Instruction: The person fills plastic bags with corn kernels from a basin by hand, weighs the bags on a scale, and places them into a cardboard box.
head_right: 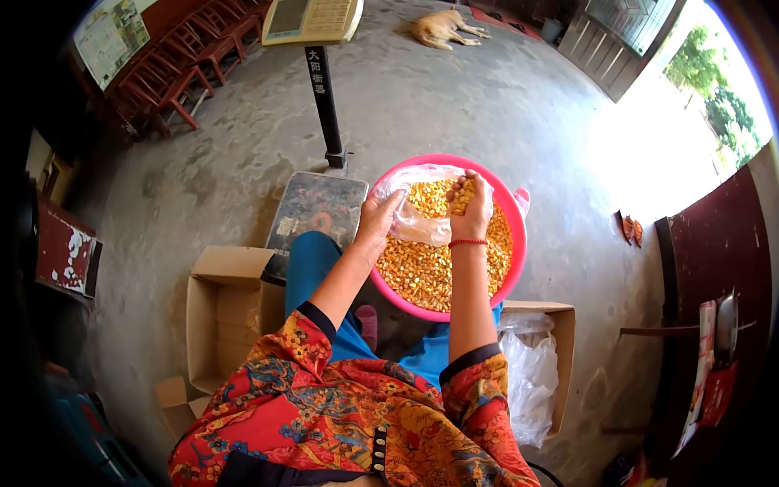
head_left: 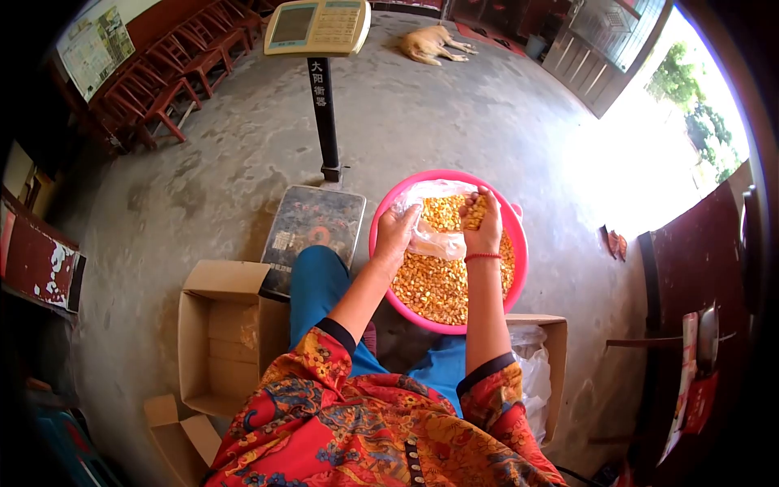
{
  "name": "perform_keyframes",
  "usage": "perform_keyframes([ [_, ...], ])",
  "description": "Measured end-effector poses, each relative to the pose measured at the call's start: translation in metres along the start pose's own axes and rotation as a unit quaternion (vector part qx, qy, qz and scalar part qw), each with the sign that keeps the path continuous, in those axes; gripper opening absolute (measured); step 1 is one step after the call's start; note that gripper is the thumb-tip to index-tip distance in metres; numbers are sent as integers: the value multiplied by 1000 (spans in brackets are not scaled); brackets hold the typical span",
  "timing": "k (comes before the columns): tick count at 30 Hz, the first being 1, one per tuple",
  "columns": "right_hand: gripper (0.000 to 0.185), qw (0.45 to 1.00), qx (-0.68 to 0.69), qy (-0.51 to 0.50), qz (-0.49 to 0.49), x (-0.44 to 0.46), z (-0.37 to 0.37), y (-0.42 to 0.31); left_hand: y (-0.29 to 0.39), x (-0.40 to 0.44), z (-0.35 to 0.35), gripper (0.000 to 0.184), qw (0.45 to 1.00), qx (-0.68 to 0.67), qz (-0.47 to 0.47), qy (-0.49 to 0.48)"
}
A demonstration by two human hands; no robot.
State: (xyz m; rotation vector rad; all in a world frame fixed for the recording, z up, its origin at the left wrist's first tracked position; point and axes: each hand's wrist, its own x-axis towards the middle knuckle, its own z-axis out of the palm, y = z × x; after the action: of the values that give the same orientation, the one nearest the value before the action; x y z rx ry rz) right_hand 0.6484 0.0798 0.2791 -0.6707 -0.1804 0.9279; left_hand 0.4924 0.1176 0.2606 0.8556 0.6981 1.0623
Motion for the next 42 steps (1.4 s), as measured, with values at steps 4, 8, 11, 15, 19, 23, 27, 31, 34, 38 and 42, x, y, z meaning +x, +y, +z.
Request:
perform_keyframes([
  [4,17,943,-287,-113,-127,-1,1,2,4,-1,-6,21,1000,12,7,-4],
  [8,19,868,-470,-149,-59,-5,-22,0,9,-1,-15,20,999,28,-16,19],
  [11,17,836,-513,-144,-127,-16,-40,-13,8,-5,-16,20,999,25,-14,15],
  [15,15,938,-334,-77,-41,-56,-32,-43,-9,-11,-26,20,999,25,-14,15],
  [19,13,943,-307,34,-127,-65,-63,-45,-27,-17,-38,21,1000,-11,2,15],
  [23,14,895,-393,47,-207,-61,-109,-34,-33,-20,-46,22,999,-41,2,-5],
  [27,22,676,-678,58,-283,-60,-122,-23,-37,-19,-53,23,999,-35,8,-29],
  [31,32,561,-776,61,-282,-54,-121,-7,-43,-19,-59,26,999,-18,15,-25],
  [34,31,579,-785,34,-218,-48,-120,2,-39,-21,-59,30,999,-3,-6,-32],
  [38,32,618,-753,-12,-225,-49,-112,10,-28,-27,-49,32,999,-23,-13,-20],
  [42,31,683,-689,-50,-235,-55,-99,7,-32,-26,-53,33,999,0,-1,-37],
])
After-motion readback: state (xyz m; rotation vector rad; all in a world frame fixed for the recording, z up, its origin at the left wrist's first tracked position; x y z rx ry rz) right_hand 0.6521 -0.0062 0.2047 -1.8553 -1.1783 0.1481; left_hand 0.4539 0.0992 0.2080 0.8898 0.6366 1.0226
